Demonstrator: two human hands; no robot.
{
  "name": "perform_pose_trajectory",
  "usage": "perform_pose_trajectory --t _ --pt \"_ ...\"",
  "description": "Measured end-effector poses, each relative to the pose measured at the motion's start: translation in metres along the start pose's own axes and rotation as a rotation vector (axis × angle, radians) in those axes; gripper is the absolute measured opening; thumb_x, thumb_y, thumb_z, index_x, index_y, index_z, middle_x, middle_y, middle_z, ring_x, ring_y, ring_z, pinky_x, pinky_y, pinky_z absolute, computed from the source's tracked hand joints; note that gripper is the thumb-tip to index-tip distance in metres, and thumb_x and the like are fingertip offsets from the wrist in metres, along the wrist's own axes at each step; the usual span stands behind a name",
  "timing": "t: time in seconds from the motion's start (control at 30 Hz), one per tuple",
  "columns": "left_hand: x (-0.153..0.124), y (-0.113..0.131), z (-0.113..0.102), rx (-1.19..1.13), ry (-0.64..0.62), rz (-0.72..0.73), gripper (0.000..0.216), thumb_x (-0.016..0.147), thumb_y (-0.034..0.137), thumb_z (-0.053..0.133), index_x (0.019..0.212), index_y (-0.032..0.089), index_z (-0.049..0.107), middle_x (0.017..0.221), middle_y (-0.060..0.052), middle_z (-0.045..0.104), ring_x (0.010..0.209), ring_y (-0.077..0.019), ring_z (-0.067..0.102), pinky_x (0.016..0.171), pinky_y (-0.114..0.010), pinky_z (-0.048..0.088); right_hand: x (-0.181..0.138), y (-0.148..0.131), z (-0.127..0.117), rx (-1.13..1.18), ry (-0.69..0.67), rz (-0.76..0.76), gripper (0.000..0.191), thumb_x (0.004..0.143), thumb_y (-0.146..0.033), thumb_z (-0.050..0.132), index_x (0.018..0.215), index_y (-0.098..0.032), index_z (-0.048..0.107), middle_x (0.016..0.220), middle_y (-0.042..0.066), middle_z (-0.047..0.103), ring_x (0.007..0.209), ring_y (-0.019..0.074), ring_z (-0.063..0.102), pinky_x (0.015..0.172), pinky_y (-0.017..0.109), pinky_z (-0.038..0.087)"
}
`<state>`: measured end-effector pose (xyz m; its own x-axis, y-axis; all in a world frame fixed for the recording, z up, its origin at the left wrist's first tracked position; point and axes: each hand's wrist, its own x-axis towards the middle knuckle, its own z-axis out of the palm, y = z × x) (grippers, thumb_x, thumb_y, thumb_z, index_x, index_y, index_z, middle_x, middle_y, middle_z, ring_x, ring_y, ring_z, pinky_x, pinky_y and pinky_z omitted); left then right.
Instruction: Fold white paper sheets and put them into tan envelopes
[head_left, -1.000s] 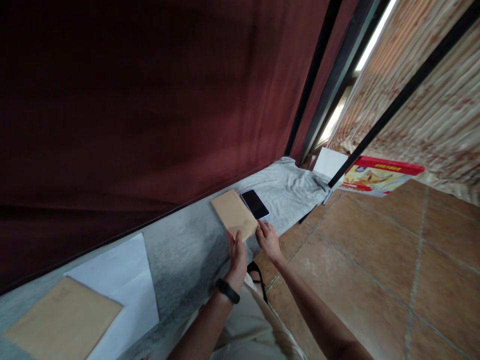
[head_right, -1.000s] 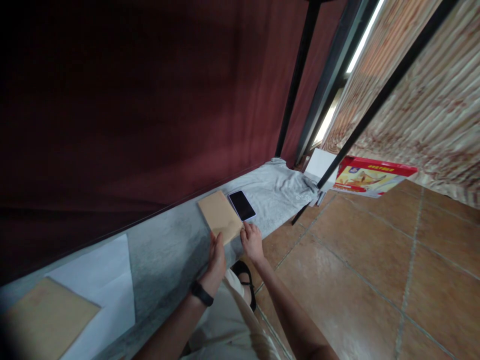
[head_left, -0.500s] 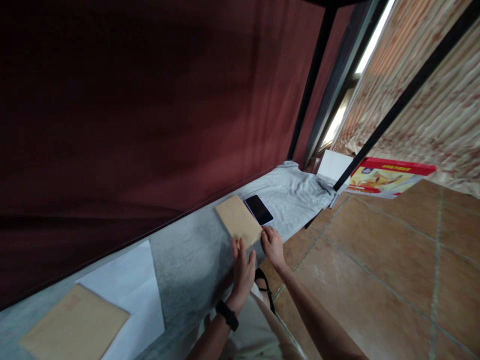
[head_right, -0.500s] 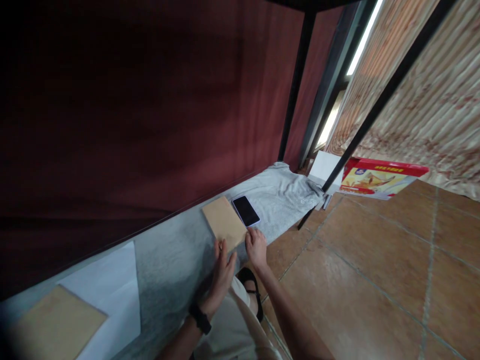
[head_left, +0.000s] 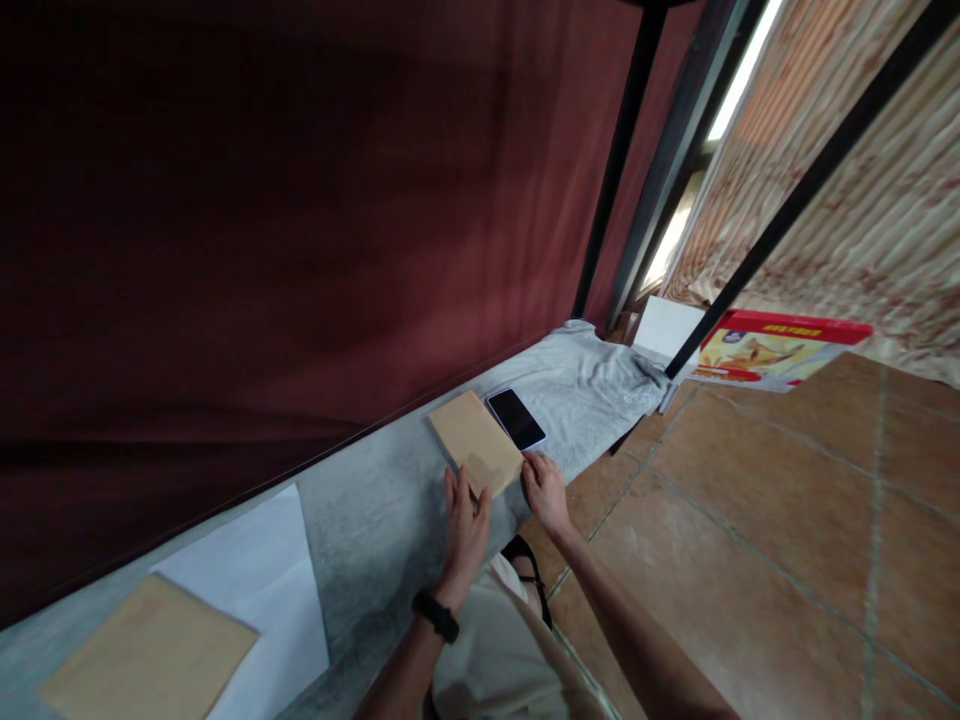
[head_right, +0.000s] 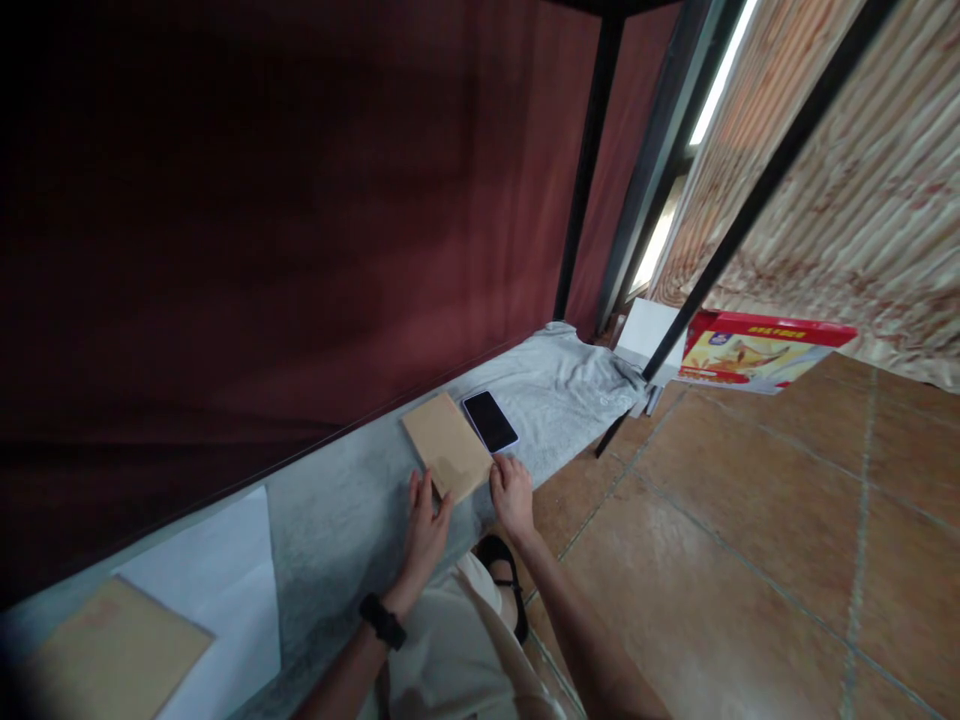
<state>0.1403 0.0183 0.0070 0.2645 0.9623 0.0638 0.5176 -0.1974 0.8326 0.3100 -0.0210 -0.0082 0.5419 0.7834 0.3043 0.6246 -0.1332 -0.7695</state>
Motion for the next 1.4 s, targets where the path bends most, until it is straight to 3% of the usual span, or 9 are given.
perform_pose_trajectory --t 0.2,0.4,0.67,1.03,1.4 --pt "-0.018 0.002 -0.013 0.204 -0.041 0.271 0.059 0.099 0.034 0.045 0.155 0.02 0.034 0.168 -0.017 0.021 0.155 -0.0332 0.021 0.12 -0.059 0.033 -0.011 -0.002 -0.003 0.034 0.065 -0.029 0.04 0.104 -0.036 0.038 0.13 -0.02 0.064 0.122 0.013 0.067 0.117 0.026 0.059 0.104 0.046 0.047" --pt "-0.014 0.026 -0.004 0.47 -0.238 0.554 0.064 0.096 0.025 0.047 0.158 0.02 0.032 0.164 -0.012 0.034 0.155 -0.0321 0.021 0.124 -0.06 0.024 -0.025 0.001 -0.005 0.001 -0.009 -0.214 0.042 0.104 -0.03 0.038 0.141 -0.024 0.057 0.143 0.011 0.059 0.134 0.0259 0.051 0.113 0.052 0.042" --pt "0.0 0.026 0.008 0.551 -0.318 0.571 0.068 0.09 0.02 0.053 0.156 0.017 0.036 0.161 -0.014 0.04 0.153 -0.0315 0.026 0.125 -0.058 0.018 -0.024 0.011 -0.003 -0.032 -0.049 -0.202 0.041 0.104 -0.028 0.037 0.136 -0.021 0.062 0.139 0.011 0.063 0.132 0.0259 0.054 0.111 0.052 0.044" --pt "0.0 0.027 0.014 0.663 -0.289 0.597 0.063 0.092 0.025 0.053 0.152 0.012 0.041 0.155 -0.017 0.048 0.149 -0.0309 0.034 0.125 -0.057 0.019 -0.025 0.017 0.0 -0.123 -0.071 -0.244 0.041 0.103 -0.026 0.038 0.135 -0.019 0.062 0.138 0.013 0.063 0.13 0.0261 0.055 0.111 0.05 0.044" --pt "-0.01 0.028 0.006 0.741 -0.188 0.671 0.062 0.096 0.042 0.053 0.152 0.016 0.043 0.163 -0.013 0.036 0.152 -0.0306 0.029 0.125 -0.055 0.023 -0.026 0.016 -0.004 -0.144 -0.072 -0.289 0.046 0.106 -0.035 0.035 0.144 -0.019 0.055 0.152 0.015 0.051 0.141 0.0283 0.045 0.113 0.054 0.042"
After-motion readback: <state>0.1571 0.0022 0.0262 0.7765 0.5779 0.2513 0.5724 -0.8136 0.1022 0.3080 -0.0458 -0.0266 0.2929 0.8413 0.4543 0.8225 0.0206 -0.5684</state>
